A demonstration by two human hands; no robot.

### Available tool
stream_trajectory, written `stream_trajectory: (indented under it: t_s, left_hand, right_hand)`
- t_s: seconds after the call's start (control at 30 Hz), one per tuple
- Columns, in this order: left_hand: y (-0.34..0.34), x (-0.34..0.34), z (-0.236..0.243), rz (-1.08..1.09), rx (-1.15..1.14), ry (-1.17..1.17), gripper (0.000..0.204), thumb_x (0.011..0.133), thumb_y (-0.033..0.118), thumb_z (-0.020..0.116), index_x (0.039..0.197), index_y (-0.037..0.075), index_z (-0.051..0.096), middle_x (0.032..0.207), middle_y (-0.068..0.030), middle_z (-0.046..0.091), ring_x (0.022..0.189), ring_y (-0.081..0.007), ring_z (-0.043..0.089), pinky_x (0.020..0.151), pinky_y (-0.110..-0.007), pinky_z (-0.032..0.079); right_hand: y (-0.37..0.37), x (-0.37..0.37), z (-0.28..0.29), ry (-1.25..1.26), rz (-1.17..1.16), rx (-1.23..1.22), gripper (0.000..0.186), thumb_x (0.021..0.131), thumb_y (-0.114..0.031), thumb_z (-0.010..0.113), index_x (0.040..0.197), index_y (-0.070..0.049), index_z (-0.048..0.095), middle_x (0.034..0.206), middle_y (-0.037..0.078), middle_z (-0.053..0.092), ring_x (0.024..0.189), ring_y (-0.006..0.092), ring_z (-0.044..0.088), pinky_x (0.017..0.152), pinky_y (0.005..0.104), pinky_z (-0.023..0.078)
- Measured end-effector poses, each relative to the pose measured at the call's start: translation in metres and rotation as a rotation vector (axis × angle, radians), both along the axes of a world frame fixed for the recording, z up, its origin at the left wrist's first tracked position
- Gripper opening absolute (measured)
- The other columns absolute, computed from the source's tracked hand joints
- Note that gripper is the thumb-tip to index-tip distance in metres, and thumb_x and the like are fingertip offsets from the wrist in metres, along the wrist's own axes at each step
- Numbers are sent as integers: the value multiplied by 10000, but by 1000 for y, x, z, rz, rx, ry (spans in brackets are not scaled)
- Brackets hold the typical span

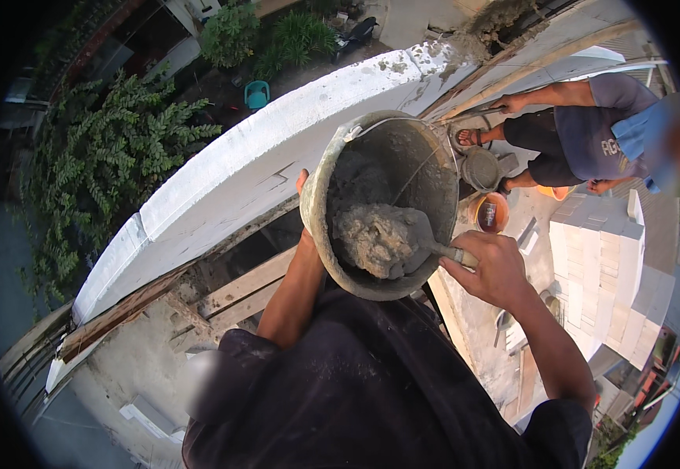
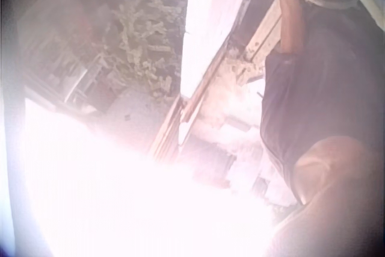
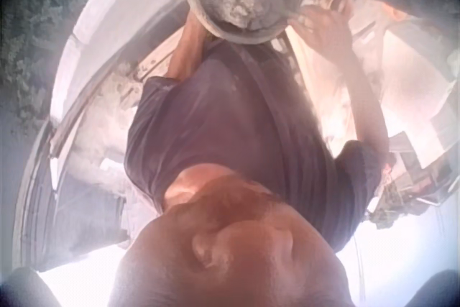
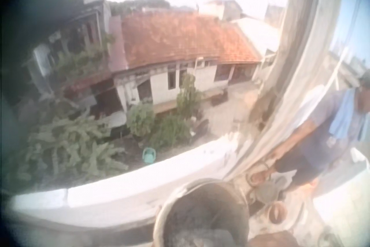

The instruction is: The person scoops wet cement from a bucket using a trowel and applies it to a white wall or ledge. They repeatedly transfer the material from the bucket to the wall, smoothing it with the trowel. Another person is visible in the background working on the same wall.

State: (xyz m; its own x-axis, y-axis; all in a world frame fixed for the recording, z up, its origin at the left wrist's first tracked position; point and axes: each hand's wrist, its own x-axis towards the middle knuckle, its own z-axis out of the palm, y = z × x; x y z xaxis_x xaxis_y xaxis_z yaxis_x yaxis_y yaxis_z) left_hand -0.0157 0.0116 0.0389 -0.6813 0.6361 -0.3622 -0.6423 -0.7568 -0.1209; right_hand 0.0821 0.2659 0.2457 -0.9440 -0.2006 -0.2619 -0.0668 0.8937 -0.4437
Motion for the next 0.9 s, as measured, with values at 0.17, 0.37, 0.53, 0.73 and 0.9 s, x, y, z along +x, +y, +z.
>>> stream_trajectory:
  t_s: [0.17, 0.37, 0.53, 0.73, 0.9]
  left_hand:
    - [-12, 15, -7, 32, -133, 75, 523, 1076, 443, 504, 1369, 26, 623, 1315, -180, 679, 1157, -309, 696, 961, -462, 625]
    - [-4, 5, 1, 41, -144, 175, 478, 1102, 369, 489, 1408, 12, 579, 1352, -180, 655, 1182, -291, 683, 989, -438, 617]
    - [8, -7, 2, 68, -149, 224, 546, 1089, 435, 473, 1442, 27, 555, 1391, -177, 632, 1219, -301, 661, 1022, -458, 591]
    - [12, -13, 6, 45, -168, 229, 628, 1072, 515, 455, 1483, 45, 527, 1437, -173, 605, 1263, -312, 635, 1061, -482, 560]
    - [15, -5, 6, 40, -172, 219, 697, 1059, 581, 439, 1517, 59, 503, 1476, -170, 582, 1300, -322, 613, 1094, -502, 534]
  right_hand:
    - [-7, -10, 29, 22, -89, -41, 264, 865, -266, 811, 986, -38, 754, 873, 136, 734, 782, 362, 714, 707, 455, 541]
    - [-4, -37, 46, 52, -133, -147, 279, 869, -282, 814, 995, -37, 773, 868, 154, 740, 805, 385, 701, 741, 449, 519]
    - [30, -79, 33, 50, -262, -377, 329, 895, -299, 826, 961, 15, 752, 706, 159, 655, 588, 222, 641, 559, 382, 455]
    - [91, -186, -60, 55, -653, -1393, 327, 1027, -318, 708, 920, -11, 669, 724, 32, 629, 580, 112, 574, 498, 268, 434]
    - [85, -214, -78, 47, -752, -1624, 372, 1053, -374, 671, 968, -12, 659, 730, 36, 602, 548, 117, 553, 482, 272, 445]
